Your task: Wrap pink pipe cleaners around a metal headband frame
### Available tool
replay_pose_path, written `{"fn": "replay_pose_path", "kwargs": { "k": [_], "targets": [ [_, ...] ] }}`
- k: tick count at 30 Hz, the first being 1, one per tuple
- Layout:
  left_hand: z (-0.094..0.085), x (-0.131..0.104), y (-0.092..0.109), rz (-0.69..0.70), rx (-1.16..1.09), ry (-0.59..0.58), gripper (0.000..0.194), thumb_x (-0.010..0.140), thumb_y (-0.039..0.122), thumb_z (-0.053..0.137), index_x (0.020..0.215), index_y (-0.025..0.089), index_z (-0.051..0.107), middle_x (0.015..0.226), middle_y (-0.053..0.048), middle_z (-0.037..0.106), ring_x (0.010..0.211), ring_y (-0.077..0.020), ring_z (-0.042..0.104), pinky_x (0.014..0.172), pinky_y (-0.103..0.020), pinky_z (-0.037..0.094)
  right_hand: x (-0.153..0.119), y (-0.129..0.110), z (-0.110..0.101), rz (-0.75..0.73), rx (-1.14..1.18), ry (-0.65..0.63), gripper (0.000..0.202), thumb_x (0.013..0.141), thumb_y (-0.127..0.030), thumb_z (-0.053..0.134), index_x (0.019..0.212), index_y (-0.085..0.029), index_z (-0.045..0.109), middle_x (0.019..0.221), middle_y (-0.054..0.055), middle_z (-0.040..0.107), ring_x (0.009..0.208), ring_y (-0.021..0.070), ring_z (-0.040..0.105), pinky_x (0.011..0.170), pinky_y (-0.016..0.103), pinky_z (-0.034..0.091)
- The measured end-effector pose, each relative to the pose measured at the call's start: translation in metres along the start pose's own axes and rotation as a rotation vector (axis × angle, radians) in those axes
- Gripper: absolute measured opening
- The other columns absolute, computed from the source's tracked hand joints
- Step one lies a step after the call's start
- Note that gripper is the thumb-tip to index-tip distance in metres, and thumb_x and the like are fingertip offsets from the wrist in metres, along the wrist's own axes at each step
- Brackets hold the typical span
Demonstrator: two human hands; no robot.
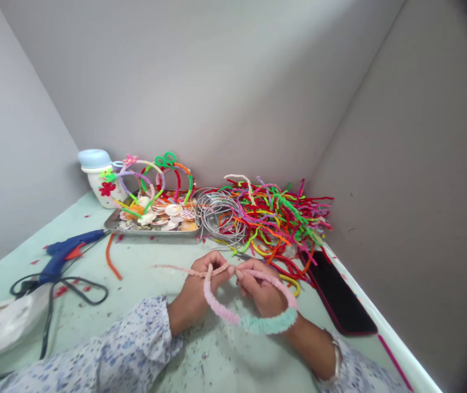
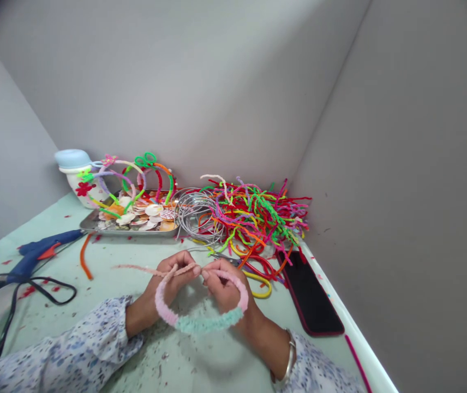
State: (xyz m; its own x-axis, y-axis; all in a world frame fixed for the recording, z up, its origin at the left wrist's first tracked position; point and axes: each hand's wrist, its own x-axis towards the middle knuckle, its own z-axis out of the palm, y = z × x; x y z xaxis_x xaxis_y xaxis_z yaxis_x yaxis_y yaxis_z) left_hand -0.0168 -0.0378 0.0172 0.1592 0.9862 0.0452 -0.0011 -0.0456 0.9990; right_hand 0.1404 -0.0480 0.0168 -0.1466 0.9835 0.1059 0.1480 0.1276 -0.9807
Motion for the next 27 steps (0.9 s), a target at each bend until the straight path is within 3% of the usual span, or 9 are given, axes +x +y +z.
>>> {"fn": "replay_pose_path", "kwargs": {
  "k": [5, 11, 27],
  "targets": [
    [-0.001, 0.000, -0.003, 0.002, 0.014, -0.004, 0.028, 0.072, 0.038, 0.066, 0.064, 0.016, 0.049, 0.053, 0.006, 0.044, 0.051, -0.0081, 0.038, 0.049, -0.019, 0.029, -0.003, -0.003, 0.001, -0.058, -0.064, 0.029, 0.017, 0.079, -0.033, 0.058, 0.069, -0.021, 0.062, 0.054, -0.002, 0.055, 0.052, 0.0140, 0.050, 0.050, 0.025, 0.037],
    [0.001, 0.000, 0.001, 0.042, 0.080, 0.017, 0.028, 0.074, 0.041, 0.063, 0.068, 0.016, 0.052, 0.059, 0.003, 0.049, 0.054, -0.0093, 0.042, 0.051, -0.020, 0.032, -0.001, -0.001, 0.001, 0.009, -0.053, 0.053, 0.018, 0.080, -0.036, 0.057, 0.071, -0.021, 0.061, 0.052, -0.002, 0.053, 0.051, 0.0142, 0.050, 0.050, 0.026, 0.038],
    [0.003, -0.003, 0.006, 0.026, 0.096, 0.019, 0.028, 0.076, 0.042, 0.059, 0.066, 0.018, 0.049, 0.056, 0.004, 0.044, 0.053, -0.0103, 0.037, 0.050, -0.022, 0.029, -0.003, -0.002, 0.001, -0.055, -0.095, 0.043, 0.015, 0.082, -0.032, 0.055, 0.075, -0.021, 0.061, 0.056, -0.002, 0.054, 0.053, 0.0140, 0.050, 0.051, 0.025, 0.038]
  ]
}}
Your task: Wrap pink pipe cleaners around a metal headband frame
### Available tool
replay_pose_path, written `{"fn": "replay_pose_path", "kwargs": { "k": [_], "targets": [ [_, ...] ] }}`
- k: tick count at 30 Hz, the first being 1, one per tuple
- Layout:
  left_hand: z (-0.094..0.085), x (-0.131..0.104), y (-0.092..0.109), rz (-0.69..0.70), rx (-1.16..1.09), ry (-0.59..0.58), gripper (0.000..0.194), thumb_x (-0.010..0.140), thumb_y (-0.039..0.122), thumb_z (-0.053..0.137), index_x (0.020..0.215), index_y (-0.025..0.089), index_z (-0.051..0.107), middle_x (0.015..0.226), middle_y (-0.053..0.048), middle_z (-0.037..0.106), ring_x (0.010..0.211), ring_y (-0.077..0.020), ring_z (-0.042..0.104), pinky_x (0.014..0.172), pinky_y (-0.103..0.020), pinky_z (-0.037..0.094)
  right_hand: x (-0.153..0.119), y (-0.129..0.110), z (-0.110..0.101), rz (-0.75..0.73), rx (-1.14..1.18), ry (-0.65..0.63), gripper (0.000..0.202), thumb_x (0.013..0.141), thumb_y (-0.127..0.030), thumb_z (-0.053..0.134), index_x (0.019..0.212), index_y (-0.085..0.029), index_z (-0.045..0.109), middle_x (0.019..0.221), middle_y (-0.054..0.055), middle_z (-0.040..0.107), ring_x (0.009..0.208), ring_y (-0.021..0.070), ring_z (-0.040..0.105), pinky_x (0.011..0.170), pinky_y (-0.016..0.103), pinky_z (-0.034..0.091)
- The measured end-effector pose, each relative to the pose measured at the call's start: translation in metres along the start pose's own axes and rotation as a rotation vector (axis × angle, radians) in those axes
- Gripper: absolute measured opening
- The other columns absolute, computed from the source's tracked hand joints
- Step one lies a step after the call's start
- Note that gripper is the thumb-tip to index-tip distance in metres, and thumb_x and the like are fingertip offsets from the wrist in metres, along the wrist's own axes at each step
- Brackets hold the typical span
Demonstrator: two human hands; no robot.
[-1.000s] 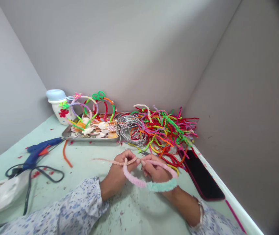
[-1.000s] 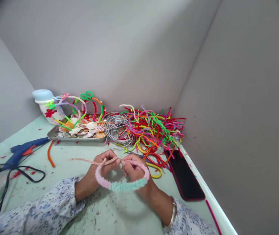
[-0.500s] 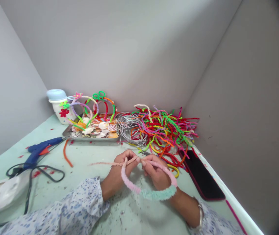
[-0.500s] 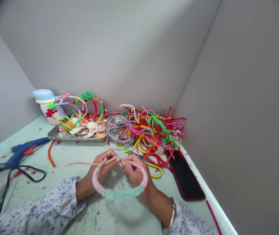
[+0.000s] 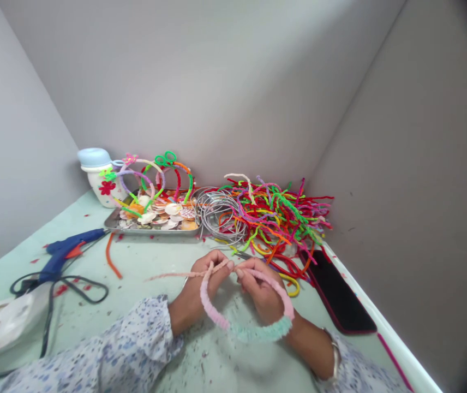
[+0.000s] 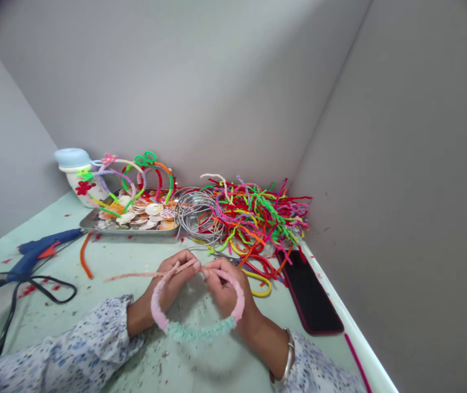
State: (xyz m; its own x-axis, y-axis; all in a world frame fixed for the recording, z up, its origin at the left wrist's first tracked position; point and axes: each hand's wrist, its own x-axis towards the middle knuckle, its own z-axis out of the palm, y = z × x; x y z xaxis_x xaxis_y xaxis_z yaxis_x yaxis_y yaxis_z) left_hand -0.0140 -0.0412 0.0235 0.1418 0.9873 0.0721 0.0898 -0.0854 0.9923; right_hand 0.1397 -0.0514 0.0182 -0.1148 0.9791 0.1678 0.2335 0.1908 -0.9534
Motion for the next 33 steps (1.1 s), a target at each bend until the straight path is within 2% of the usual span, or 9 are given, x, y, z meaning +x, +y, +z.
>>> {"fn": "replay_pose_path", "kwargs": {
  "k": [3, 8, 19, 23, 27, 33],
  "targets": [
    [0.001, 0.000, -0.001, 0.026, 0.034, 0.022, 0.028, 0.076, 0.043, 0.060, 0.067, 0.018, 0.051, 0.057, 0.004, 0.046, 0.055, -0.0111, 0.039, 0.051, -0.022, 0.029, 0.001, 0.000, 0.001, 0.006, 0.027, 0.016, 0.016, 0.082, -0.034, 0.055, 0.076, -0.021, 0.061, 0.057, -0.002, 0.054, 0.054, 0.0142, 0.050, 0.051, 0.025, 0.038],
    [0.001, -0.002, 0.001, 0.037, 0.054, 0.005, 0.030, 0.079, 0.043, 0.056, 0.065, 0.018, 0.048, 0.055, 0.005, 0.041, 0.053, -0.0105, 0.036, 0.051, -0.023, 0.028, 0.000, -0.002, 0.000, -0.023, -0.013, 0.015, 0.017, 0.082, -0.034, 0.056, 0.075, -0.021, 0.062, 0.057, -0.002, 0.055, 0.054, 0.0144, 0.050, 0.052, 0.025, 0.039],
    [-0.001, 0.002, 0.001, 0.043, 0.036, -0.022, 0.022, 0.077, 0.028, 0.053, 0.059, 0.019, 0.044, 0.054, 0.004, 0.041, 0.054, -0.0125, 0.038, 0.053, -0.025, 0.029, -0.003, -0.006, -0.003, -0.205, -0.160, -0.040, 0.013, 0.084, -0.027, 0.053, 0.078, -0.021, 0.063, 0.072, 0.002, 0.061, 0.068, 0.0170, 0.057, 0.064, 0.027, 0.043],
    [-0.001, 0.002, 0.000, 0.039, 0.036, -0.030, 0.026, 0.079, 0.033, 0.054, 0.059, 0.019, 0.045, 0.053, 0.004, 0.041, 0.053, -0.0120, 0.038, 0.052, -0.025, 0.029, -0.003, -0.005, -0.002, -0.168, -0.177, -0.012, 0.015, 0.085, -0.029, 0.053, 0.078, -0.020, 0.063, 0.072, 0.003, 0.062, 0.068, 0.0168, 0.057, 0.063, 0.027, 0.043],
    [0.000, 0.000, 0.002, 0.021, 0.006, -0.006, 0.028, 0.080, 0.039, 0.056, 0.064, 0.018, 0.048, 0.055, 0.004, 0.042, 0.053, -0.0110, 0.038, 0.051, -0.024, 0.029, -0.001, -0.001, -0.001, -0.113, -0.087, 0.032, 0.017, 0.085, -0.033, 0.053, 0.079, -0.020, 0.062, 0.065, 0.000, 0.060, 0.060, 0.0150, 0.055, 0.056, 0.025, 0.042],
    [0.001, 0.001, 0.009, 0.033, -0.012, -0.051, 0.030, 0.085, 0.036, 0.052, 0.063, 0.016, 0.052, 0.058, 0.002, 0.047, 0.057, -0.0109, 0.043, 0.058, -0.024, 0.034, 0.001, 0.006, 0.001, -0.063, 0.013, 0.102, 0.019, 0.083, -0.037, 0.055, 0.081, -0.019, 0.062, 0.061, -0.001, 0.056, 0.056, 0.0132, 0.052, 0.050, 0.023, 0.040]
  ]
}}
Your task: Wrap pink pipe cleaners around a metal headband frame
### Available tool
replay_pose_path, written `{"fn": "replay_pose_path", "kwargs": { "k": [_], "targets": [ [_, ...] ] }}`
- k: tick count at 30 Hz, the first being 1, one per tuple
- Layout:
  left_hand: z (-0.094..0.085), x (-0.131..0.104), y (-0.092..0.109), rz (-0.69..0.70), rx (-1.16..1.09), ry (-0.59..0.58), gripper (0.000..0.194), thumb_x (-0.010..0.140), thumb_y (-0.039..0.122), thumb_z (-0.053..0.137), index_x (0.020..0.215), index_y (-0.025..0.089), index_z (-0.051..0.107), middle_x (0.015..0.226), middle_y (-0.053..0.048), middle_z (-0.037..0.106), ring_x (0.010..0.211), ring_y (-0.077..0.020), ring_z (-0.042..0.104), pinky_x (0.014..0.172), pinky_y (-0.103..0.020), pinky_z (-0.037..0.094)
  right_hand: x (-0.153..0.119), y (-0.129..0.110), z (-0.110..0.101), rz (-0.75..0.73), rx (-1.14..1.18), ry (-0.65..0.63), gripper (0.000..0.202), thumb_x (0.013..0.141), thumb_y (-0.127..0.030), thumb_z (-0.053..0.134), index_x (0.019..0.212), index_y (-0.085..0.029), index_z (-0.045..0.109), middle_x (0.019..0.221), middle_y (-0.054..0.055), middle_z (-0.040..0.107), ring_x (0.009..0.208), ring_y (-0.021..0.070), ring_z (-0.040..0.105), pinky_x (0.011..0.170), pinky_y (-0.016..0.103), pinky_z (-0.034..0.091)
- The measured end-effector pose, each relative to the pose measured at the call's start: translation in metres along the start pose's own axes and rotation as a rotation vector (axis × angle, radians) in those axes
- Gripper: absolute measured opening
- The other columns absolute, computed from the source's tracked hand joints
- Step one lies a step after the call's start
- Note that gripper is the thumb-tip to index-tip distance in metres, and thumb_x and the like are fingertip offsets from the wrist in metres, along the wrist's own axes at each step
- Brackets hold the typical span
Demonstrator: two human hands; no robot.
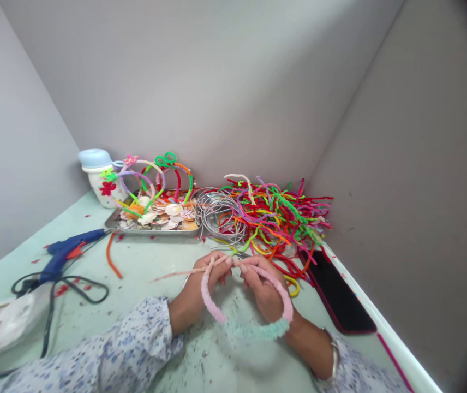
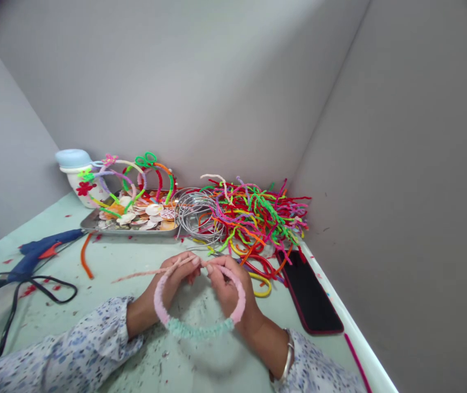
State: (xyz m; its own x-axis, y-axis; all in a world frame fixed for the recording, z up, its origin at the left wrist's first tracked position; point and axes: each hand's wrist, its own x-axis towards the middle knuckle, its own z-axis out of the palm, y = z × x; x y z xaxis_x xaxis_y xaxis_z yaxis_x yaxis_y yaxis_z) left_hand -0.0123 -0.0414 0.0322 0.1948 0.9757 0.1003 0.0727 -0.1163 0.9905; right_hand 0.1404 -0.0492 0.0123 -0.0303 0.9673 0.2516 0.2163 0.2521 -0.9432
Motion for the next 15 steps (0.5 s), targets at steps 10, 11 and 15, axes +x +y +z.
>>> {"fn": "replay_pose_path", "kwargs": {
  "k": [10, 11, 15],
  "targets": [
    [0.002, -0.002, 0.003, -0.027, -0.257, 0.018, 0.026, 0.076, 0.028, 0.066, 0.096, 0.018, 0.054, 0.089, -0.001, 0.059, 0.078, -0.0125, 0.054, 0.068, -0.022, 0.041, 0.006, 0.003, -0.002, 0.145, 0.141, 0.052, 0.020, 0.081, -0.038, 0.056, 0.080, -0.019, 0.061, 0.056, -0.002, 0.054, 0.051, 0.0125, 0.049, 0.046, 0.023, 0.037],
    [0.002, -0.003, 0.003, -0.014, -0.259, 0.038, 0.025, 0.076, 0.028, 0.065, 0.096, 0.018, 0.054, 0.088, -0.001, 0.059, 0.078, -0.0124, 0.053, 0.067, -0.021, 0.041, 0.007, 0.003, -0.003, 0.168, 0.163, 0.068, 0.020, 0.080, -0.038, 0.056, 0.080, -0.019, 0.061, 0.056, -0.002, 0.054, 0.050, 0.0124, 0.048, 0.046, 0.022, 0.037],
    [0.002, -0.004, 0.004, 0.048, -0.233, 0.112, 0.016, 0.082, 0.032, 0.057, 0.091, 0.018, 0.056, 0.077, 0.002, 0.053, 0.067, -0.0099, 0.047, 0.060, -0.020, 0.037, 0.011, 0.002, -0.006, 0.236, 0.238, 0.092, 0.023, 0.079, -0.041, 0.057, 0.081, -0.018, 0.060, 0.056, -0.003, 0.052, 0.049, 0.0119, 0.046, 0.045, 0.023, 0.035]
  ]
}}
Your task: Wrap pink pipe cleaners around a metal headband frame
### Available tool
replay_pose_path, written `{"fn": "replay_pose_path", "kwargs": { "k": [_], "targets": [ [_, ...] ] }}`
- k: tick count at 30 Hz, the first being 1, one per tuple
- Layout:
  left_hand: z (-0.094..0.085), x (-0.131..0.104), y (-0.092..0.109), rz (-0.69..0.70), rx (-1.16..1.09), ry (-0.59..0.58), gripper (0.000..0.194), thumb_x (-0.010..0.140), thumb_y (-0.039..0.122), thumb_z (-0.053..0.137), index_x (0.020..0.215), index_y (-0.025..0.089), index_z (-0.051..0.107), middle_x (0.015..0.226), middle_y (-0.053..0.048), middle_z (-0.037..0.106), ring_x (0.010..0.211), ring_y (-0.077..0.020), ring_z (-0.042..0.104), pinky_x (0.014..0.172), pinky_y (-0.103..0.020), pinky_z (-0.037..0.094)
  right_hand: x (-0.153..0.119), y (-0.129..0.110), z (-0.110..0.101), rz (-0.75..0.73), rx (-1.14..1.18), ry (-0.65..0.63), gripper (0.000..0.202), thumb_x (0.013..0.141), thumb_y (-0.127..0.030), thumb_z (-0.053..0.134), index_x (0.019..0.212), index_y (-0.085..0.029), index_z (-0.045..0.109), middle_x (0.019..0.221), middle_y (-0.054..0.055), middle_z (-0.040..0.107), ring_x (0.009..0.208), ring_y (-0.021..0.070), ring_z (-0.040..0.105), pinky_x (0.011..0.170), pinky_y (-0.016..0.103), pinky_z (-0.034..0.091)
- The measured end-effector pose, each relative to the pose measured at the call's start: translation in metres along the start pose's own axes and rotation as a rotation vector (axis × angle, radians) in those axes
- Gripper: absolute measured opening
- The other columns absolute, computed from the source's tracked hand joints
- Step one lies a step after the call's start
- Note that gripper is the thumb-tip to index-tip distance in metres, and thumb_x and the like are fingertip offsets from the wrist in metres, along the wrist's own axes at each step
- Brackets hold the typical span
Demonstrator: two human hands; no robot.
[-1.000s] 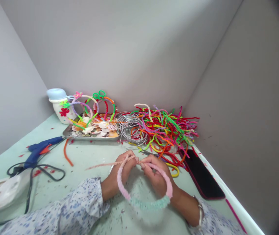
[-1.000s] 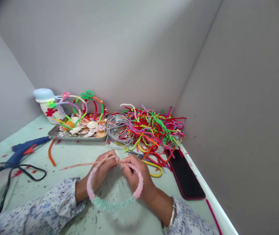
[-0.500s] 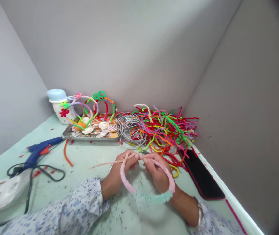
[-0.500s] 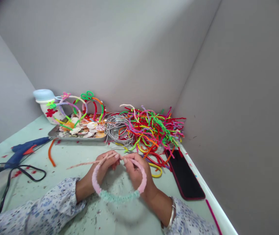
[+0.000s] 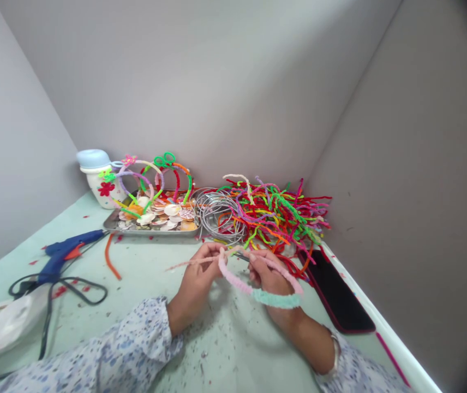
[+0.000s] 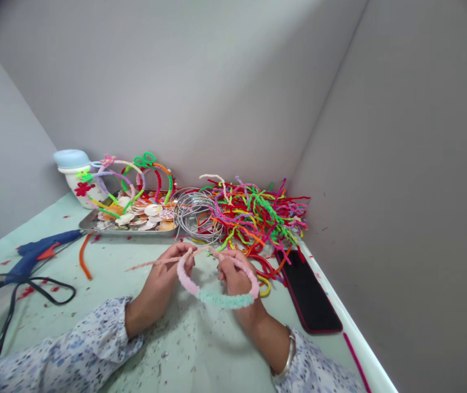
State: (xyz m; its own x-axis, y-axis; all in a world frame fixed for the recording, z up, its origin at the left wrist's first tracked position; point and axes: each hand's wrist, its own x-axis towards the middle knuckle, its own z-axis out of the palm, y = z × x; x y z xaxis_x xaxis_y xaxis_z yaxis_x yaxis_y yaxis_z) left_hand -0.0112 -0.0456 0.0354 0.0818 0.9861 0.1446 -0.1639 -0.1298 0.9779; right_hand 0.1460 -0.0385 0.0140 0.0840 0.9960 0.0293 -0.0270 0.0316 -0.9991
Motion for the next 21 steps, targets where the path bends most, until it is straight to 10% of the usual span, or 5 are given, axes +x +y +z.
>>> {"fn": "replay_pose_path", "kwargs": {
  "k": [14, 21],
  "targets": [
    [-0.012, 0.014, -0.019, -0.153, -0.077, 0.170, 0.029, 0.083, 0.042, 0.053, 0.070, 0.016, 0.055, 0.058, 0.003, 0.050, 0.049, -0.0082, 0.041, 0.048, -0.019, 0.033, -0.005, -0.010, 0.001, -0.056, 0.001, -0.054, 0.014, 0.080, -0.030, 0.054, 0.071, -0.019, 0.057, 0.055, -0.004, 0.051, 0.052, 0.0120, 0.046, 0.050, 0.023, 0.036],
    [-0.003, 0.006, -0.006, -0.090, -0.038, -0.038, 0.023, 0.082, 0.038, 0.054, 0.078, 0.016, 0.059, 0.069, 0.000, 0.056, 0.059, -0.0110, 0.048, 0.057, -0.022, 0.038, -0.006, -0.010, 0.000, -0.070, -0.027, -0.066, 0.016, 0.082, -0.032, 0.053, 0.073, -0.019, 0.056, 0.056, -0.004, 0.051, 0.053, 0.0116, 0.047, 0.052, 0.023, 0.036]
  ]
}}
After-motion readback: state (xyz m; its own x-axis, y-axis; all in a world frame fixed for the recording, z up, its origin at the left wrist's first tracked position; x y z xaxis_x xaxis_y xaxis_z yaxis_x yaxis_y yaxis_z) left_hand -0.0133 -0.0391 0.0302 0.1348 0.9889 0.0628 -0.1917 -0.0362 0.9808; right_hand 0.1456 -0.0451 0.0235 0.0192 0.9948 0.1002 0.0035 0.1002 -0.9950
